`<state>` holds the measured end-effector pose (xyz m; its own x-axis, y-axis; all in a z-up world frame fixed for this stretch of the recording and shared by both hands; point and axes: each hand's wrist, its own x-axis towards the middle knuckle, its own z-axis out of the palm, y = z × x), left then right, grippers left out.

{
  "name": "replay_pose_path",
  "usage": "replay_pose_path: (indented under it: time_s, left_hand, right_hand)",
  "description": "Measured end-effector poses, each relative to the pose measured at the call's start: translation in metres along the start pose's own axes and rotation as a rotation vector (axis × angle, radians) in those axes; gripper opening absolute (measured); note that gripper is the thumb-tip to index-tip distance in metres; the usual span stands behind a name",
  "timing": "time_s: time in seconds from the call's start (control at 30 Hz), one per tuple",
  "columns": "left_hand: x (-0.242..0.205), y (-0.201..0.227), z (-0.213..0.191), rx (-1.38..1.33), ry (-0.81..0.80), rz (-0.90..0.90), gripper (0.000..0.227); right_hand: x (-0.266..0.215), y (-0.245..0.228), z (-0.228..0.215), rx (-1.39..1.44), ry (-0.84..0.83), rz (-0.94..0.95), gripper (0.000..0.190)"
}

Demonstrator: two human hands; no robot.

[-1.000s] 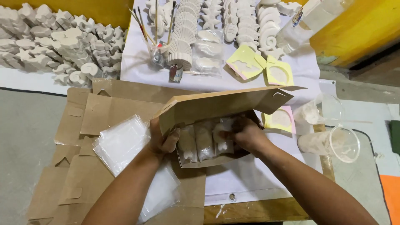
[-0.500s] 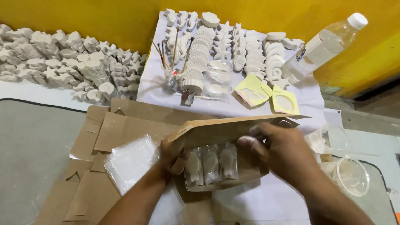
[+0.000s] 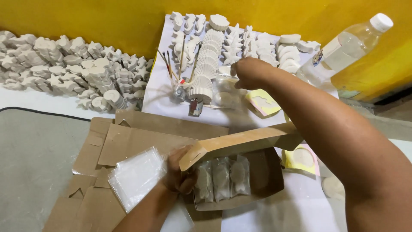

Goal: The person assembles a cardboard box by hand, places several small white plaster figurines into individual plastic bags, and packs them into the box.

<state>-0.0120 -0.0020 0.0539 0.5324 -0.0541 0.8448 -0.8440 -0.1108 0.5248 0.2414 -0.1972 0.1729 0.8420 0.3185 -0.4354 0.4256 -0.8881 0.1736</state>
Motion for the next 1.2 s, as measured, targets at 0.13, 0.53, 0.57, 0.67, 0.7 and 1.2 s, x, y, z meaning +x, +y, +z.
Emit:
replay_pose_path:
  time_s: [0.13,0.53,0.57,0.67,0.7,1.2]
  left_hand:
    - [-0.006,-0.003,-0.002,0.01,-0.009,-0.014,0.008]
    - [-0.001,-0.001,0.002,-0.023,0.023,-0.026,0.01]
    - [0.0,0.0,0.001,-0.026,0.022,-0.025,0.012]
    - [0.0,-0.001,0.001,-0.019,0.02,-0.029,0.014]
    - [-0.002,-0.002,0.001,-0.008,0.02,-0.035,0.014]
    - [-0.002,-0.002,0.0,-0.031,0.016,-0.038,0.01]
  right_hand:
    - [0.013,-0.007,0.016,0.056,-0.032,0.0,0.059]
    - [0.03,-0.001,0.047,0.132,0.052,0.049,0.059]
    - [0.034,0.001,0.049,0.091,0.068,0.021,0.059]
    - [0.027,-0.003,0.042,0.075,0.061,0.01,0.063]
    - [0.023,-0.006,0.037,0.101,0.036,0.025,0.066]
    - [0.014,-0.006,0.012,0.274,0.08,0.095,0.03]
